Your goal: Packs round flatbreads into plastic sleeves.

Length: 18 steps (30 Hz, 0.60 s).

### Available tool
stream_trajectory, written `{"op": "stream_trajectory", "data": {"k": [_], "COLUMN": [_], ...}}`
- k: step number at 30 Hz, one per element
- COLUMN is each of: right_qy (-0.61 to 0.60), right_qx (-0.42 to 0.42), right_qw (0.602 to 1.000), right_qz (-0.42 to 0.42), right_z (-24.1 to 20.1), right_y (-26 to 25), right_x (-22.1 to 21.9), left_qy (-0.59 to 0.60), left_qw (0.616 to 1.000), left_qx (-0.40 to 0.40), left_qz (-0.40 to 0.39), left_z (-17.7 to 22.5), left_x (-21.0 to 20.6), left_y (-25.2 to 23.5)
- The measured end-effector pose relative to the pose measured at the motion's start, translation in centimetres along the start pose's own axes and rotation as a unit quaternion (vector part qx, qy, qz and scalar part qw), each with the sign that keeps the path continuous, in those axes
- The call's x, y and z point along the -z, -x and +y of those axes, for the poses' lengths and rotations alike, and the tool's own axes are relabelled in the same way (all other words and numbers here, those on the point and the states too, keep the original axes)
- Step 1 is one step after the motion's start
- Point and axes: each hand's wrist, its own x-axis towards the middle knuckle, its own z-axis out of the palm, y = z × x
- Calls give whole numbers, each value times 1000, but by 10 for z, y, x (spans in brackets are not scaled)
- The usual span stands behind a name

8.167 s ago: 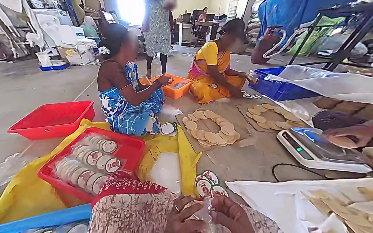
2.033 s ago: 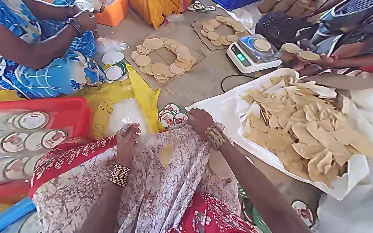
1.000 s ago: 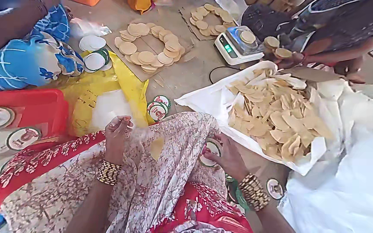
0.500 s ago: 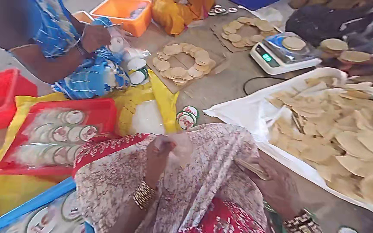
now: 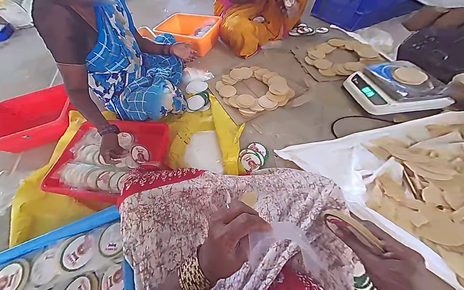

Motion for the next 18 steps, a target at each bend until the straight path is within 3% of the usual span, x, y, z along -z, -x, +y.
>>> {"op": "stream_trajectory", "data": {"k": [4, 9, 18], "right_qy": [-160, -184, -242], "right_qx": [44, 91, 144], "right_qw": [985, 977, 959], "right_qz": [49, 62, 39], "right_z": [-32, -68, -90], "right_y": [-7, -12, -12], "right_x": [13, 31, 40], "left_qy": [-17, -16, -1], "left_qw": [1000, 1000, 1000], "left_qx": [-12, -3, 7], "left_qz": [5, 17, 29], "left_z": [-1, 1, 5], "left_x": [-2, -1, 4], "left_y": [4, 4, 6]}}
